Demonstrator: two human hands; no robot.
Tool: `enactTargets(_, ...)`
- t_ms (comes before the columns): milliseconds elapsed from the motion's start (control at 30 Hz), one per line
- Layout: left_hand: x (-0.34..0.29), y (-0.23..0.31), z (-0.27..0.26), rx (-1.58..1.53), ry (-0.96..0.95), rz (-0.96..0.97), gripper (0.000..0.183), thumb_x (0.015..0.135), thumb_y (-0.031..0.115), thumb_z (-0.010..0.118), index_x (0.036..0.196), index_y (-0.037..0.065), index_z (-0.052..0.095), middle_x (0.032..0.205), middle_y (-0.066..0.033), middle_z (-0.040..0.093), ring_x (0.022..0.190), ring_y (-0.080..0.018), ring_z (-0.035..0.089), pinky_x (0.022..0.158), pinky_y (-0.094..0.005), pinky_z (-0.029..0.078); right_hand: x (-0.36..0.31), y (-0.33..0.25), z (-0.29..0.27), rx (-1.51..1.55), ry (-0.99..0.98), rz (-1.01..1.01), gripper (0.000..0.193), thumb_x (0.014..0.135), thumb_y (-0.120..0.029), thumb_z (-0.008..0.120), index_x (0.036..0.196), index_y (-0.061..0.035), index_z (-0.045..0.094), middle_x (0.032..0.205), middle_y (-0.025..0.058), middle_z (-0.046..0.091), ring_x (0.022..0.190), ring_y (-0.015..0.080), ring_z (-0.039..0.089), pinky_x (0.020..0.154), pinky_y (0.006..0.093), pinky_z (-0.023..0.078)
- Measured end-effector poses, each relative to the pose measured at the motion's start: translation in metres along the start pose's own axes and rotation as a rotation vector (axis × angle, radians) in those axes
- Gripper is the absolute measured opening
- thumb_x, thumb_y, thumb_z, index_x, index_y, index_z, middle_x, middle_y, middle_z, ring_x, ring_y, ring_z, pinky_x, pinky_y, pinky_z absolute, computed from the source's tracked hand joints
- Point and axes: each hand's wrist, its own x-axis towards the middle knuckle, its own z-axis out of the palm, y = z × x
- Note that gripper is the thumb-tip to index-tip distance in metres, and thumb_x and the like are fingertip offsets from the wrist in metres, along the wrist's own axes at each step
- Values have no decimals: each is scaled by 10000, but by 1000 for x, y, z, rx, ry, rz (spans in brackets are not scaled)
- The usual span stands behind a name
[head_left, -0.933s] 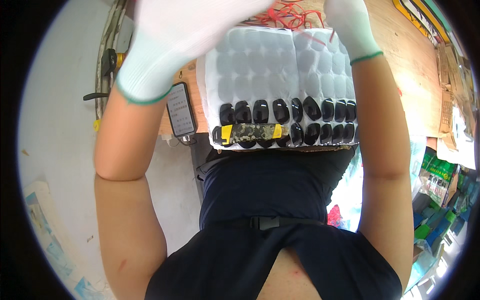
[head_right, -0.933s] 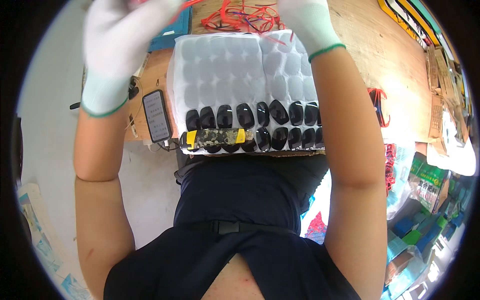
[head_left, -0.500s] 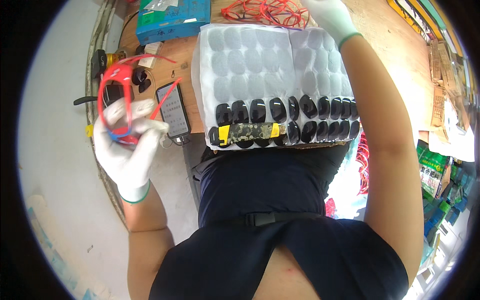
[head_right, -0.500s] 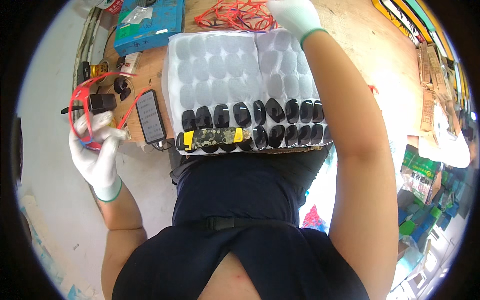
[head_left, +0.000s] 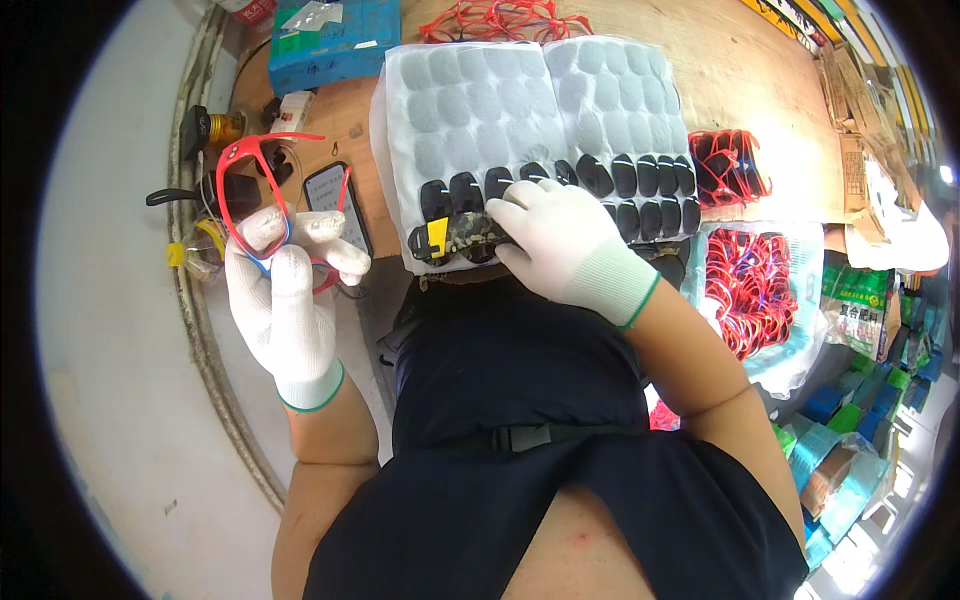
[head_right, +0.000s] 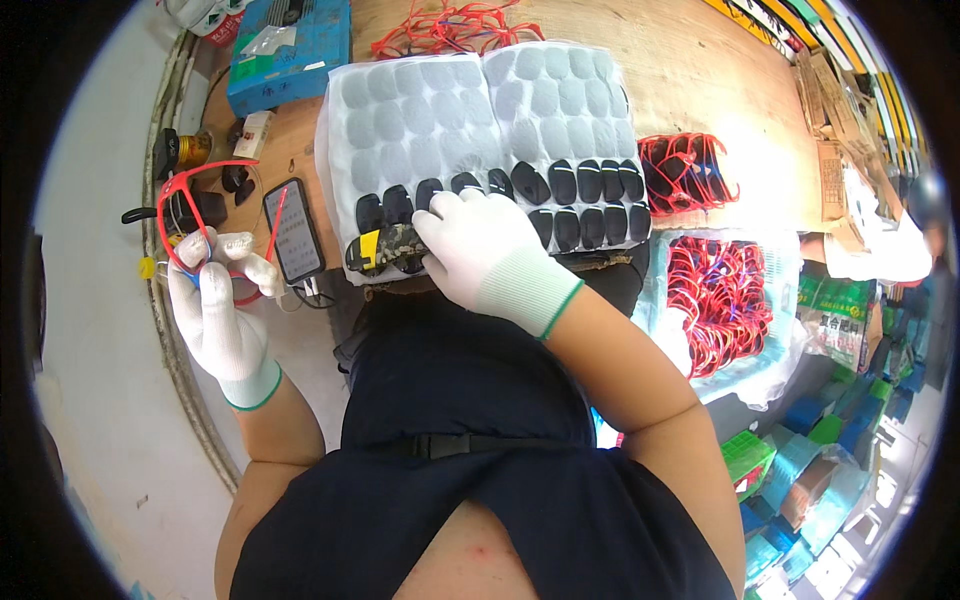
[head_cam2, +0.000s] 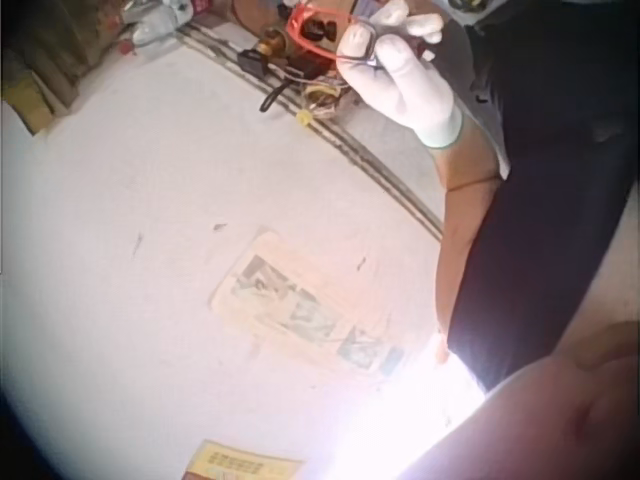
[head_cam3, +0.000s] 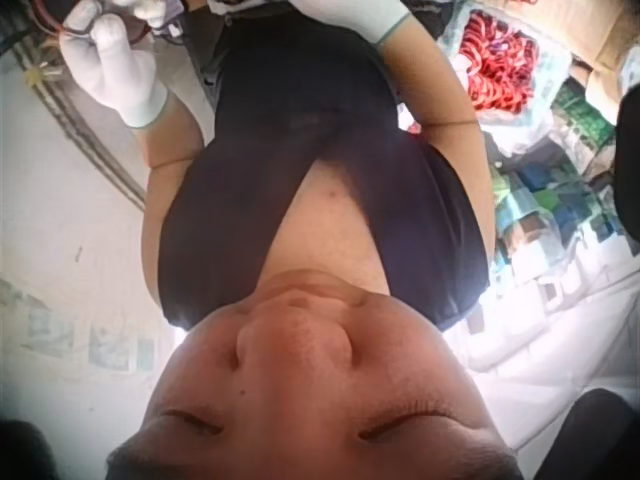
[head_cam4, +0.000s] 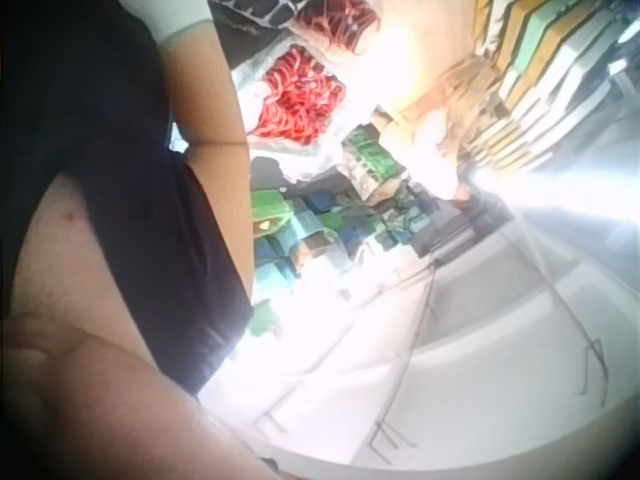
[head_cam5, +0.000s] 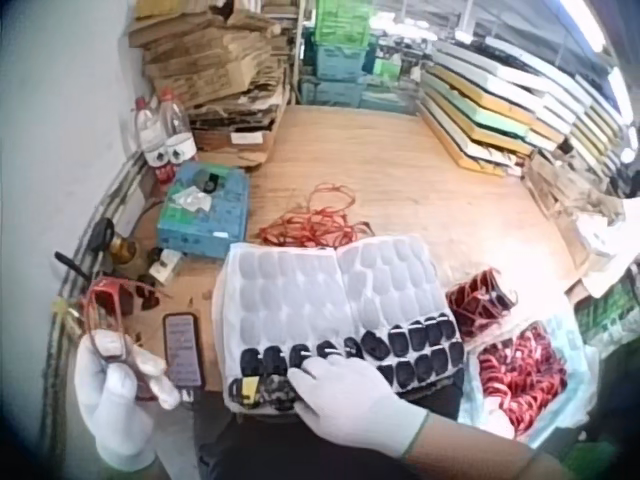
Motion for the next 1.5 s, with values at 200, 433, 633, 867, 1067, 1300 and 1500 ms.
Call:
enactTargets(200,-20,13,-6,48,-6,39,279,1056,129,551,1320,56,501,1074,-208,687,695,-246,646,650,-382,548,1,2,10,-104,-40,-13,209,909,-177,640,1080,-56,652,1053,117,634,1007,288,657,838,418,550)
enactTargets(433,-43,17,-16,66,116,-16,270,1051,128,555,1301,43,496,1013,-183,668,676,-234,622,626,-375,531,17,29,3,-106,350,9,250,881,-198,670,1098,-82,631,1002,113,613,980,295,651,800,433,548)
enactTargets(633,-47,17,13,36,-10,-50,268,1035,110,578,1270,22,486,997,-198,675,712,-238,643,671,-365,564,57,83,3,-106,289,36,296,915,-232,669,1173,-90,639,1124,107,642,1083,318,645,916,451,550)
enactTargets(867,-52,13,-1,36,12,-78,282,1035,107,579,1289,20,492,1014,-188,683,724,-216,660,690,-347,569,-13,82,-21,63,358,367,251,870,-241,683,1053,-71,706,1029,153,674,1044,372,655,903,474,538)
enactTargets(1067,-36,0,10,412,3,-239,260,1040,79,523,1289,4,525,993,-135,677,691,-168,615,632,-301,509,-36,62,-1,40,373,423,297,835,-283,737,1040,-68,727,1003,172,677,990,386,650,880,469,539)
enactTargets(1300,-27,-56,1,1185,19,-324,363,896,169,731,1182,-4,590,905,-136,730,755,-213,713,751,-343,561,-46,31,-4,139,521,259,270,838,-226,744,1017,-27,711,941,155,675,932,366,648,822,455,525)
enactTargets(1500,-30,-76,12,1187,-49,-368,453,891,174,727,1274,-12,572,951,-152,745,832,-228,729,815,-351,563,-46,37,-5,197,593,288,239,835,-196,752,982,-12,713,939,161,691,902,368,664,813,442,531)
